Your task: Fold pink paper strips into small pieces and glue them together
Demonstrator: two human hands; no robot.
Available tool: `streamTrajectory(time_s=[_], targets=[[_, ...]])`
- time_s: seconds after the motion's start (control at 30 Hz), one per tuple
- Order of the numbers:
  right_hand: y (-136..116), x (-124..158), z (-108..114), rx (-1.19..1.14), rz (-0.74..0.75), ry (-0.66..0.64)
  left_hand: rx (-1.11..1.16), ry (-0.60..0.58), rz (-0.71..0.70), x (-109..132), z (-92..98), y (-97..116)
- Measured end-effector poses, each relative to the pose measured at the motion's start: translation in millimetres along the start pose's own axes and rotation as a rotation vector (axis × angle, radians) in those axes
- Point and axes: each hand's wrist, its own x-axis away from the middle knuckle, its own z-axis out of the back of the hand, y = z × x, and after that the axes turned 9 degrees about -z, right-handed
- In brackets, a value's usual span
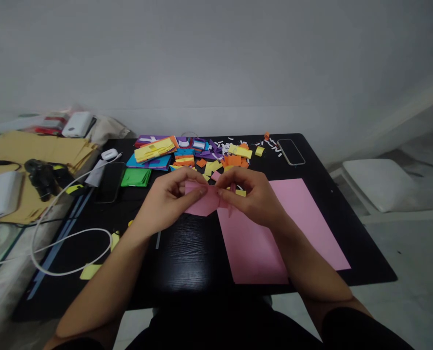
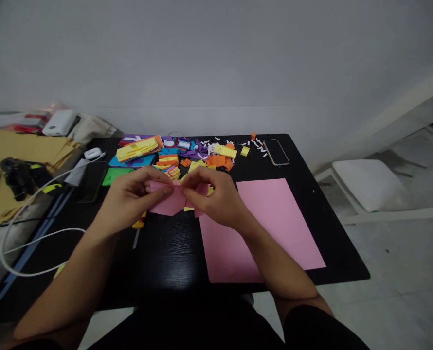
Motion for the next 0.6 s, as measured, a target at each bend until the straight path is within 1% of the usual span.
streamTrajectory(time_s=[0.17, 0.27, 0.4, 0.53, 0.6], targets=[[-1.8, -0.5, 1.8, -0.048, 0.027, -0.03, 0.005, -0.066, -0.087, -1.6, 6.0, -3.3], [-1.7, -0.7, 3.0, -0.044, 0.025, -0.039, 0.018, -0.078, -0.074, -1.3, 5.8, -4.4], [0.0, -0.1, 2.0, -0.05, 0.015, -0.015, -0.001, -0.083, -0.049, 0.4, 4.2, -2.1], [0.3, 1.8, 0.9, -0.035, 0.001, -0.004, -0.046, -0.12, -0.091, 1.8, 5.1, 2.5], [-0.6, 3.0, 0.6, -0.012, 0.003, -0.004, -0.07, -0.116, -0.097, 2.2, 5.5, 2.8]])
